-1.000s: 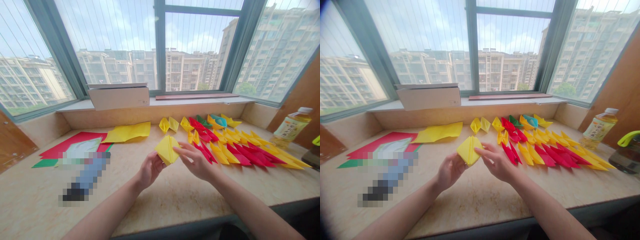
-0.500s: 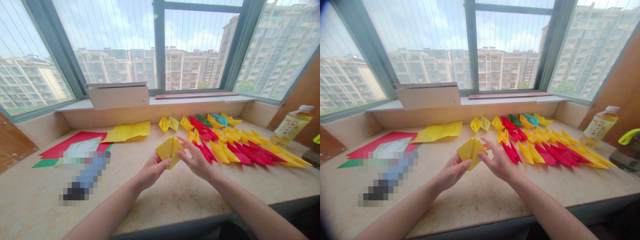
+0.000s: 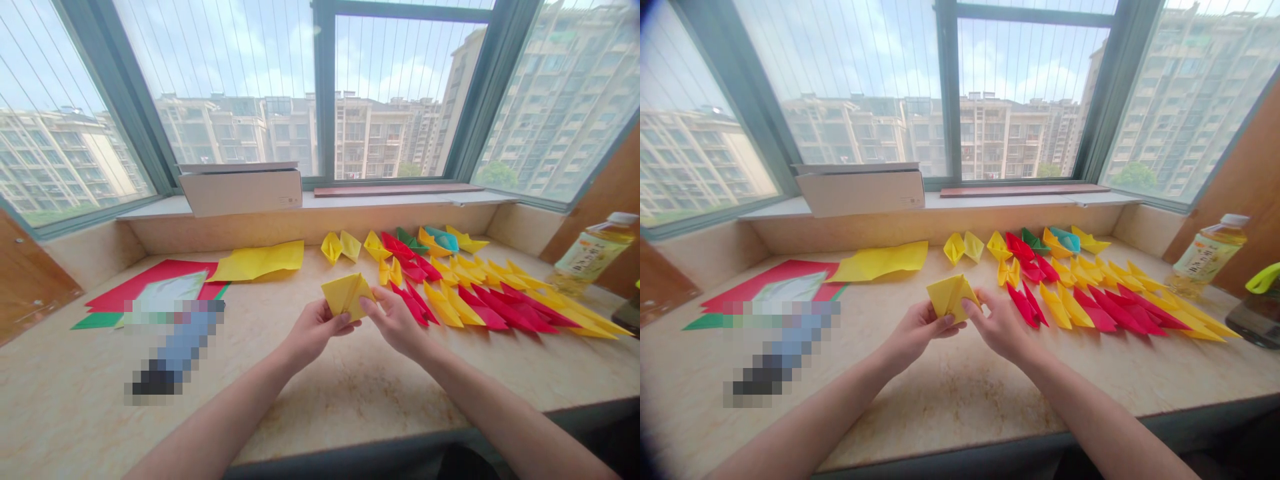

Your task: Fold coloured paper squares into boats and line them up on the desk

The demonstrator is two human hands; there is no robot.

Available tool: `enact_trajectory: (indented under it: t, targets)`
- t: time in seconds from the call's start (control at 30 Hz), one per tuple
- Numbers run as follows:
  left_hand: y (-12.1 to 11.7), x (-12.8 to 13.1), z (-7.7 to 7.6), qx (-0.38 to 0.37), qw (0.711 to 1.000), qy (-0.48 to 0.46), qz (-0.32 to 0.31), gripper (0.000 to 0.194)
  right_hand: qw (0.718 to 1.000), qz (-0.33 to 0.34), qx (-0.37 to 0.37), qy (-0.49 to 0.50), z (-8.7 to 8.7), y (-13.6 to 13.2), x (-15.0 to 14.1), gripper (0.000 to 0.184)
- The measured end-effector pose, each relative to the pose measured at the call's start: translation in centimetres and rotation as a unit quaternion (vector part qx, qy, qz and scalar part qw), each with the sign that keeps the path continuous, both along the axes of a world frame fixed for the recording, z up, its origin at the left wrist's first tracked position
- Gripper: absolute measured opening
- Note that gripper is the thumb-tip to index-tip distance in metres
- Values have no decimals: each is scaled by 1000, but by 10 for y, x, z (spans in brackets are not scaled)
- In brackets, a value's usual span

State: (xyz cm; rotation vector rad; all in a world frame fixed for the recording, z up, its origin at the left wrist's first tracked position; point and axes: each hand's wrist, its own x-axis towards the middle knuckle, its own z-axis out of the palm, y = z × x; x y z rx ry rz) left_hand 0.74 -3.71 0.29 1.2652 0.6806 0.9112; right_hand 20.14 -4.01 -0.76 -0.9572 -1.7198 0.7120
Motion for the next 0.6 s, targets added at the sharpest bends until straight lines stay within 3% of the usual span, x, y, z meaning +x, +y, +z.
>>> enact_trajectory:
  t: [0.3,0.5,0.6]
  targets:
    - [-3,1,-7,-18,998,45,-39,46,1000,-10,27,6,6,-7,-3,42]
    - [-2,2,-8,7,998,58,-30,48,1000,20,-16,5,-2,-3,-2,39]
    - [0,2,-8,54,997,58,1,48,1000,8,-9,-5,-5,1,1,37]
